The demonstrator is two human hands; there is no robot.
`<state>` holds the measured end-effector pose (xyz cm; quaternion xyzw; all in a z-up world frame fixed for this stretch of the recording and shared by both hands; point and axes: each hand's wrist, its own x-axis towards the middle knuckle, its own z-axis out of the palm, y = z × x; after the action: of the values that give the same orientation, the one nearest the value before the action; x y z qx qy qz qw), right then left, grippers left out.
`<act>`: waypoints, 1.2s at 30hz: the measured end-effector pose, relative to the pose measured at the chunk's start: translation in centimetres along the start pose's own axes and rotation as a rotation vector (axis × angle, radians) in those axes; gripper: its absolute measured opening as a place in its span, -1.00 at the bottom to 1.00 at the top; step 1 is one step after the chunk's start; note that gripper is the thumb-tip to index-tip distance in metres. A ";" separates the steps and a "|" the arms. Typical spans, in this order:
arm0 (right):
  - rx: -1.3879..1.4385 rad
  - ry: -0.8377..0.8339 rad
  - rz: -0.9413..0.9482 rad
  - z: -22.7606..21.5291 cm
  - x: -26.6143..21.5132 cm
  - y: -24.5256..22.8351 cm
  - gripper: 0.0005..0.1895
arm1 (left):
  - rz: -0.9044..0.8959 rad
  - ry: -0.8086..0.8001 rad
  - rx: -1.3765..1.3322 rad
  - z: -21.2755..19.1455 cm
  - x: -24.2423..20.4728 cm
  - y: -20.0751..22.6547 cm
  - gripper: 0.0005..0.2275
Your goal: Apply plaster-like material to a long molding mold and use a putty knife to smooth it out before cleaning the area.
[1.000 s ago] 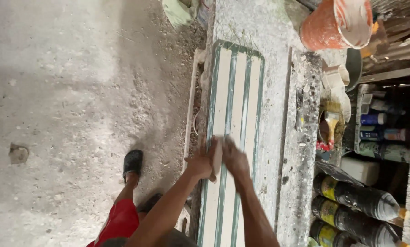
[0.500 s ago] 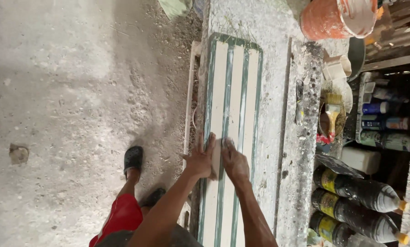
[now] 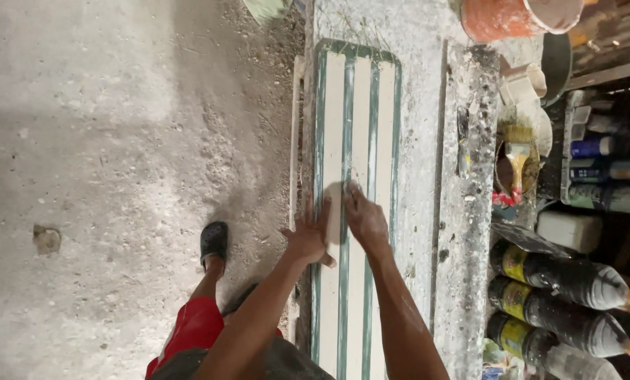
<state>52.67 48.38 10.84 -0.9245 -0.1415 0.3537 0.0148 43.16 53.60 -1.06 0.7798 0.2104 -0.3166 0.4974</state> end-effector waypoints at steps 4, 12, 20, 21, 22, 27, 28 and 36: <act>0.142 -0.025 0.021 7.4 -6.2 9.5 -0.37 | -0.061 -0.104 0.038 -2.4 -2.1 1.9 0.23; 0.177 -0.189 0.433 8.7 -9.4 14.3 -0.41 | 0.065 0.823 0.220 2.0 7.3 2.5 -0.27; 0.176 0.052 0.023 -1.3 6.1 7.1 -0.40 | 0.076 1.135 0.536 1.7 7.6 3.1 -0.21; 0.223 0.085 -0.129 0.6 5.7 8.5 -0.49 | 0.025 0.968 0.491 1.0 7.7 3.0 -0.23; 0.256 0.108 -0.266 2.5 4.6 10.7 -0.42 | -0.027 0.784 0.431 1.3 7.5 3.3 -0.24; 0.036 -0.080 0.134 6.1 -3.5 14.0 -0.42 | 0.043 1.176 0.456 1.4 7.5 4.2 -0.33; 0.059 -0.082 0.162 5.1 -4.0 12.7 -0.41 | 0.032 1.107 0.444 1.6 7.8 4.0 -0.33; 0.046 -0.035 0.054 -0.2 0.8 7.9 -0.34 | 0.047 1.294 0.499 2.0 6.6 4.5 -0.37</act>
<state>55.37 41.02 9.47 -0.9210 -0.1087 0.3733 0.0240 50.15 49.96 -3.44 0.9072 0.3688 0.1840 0.0843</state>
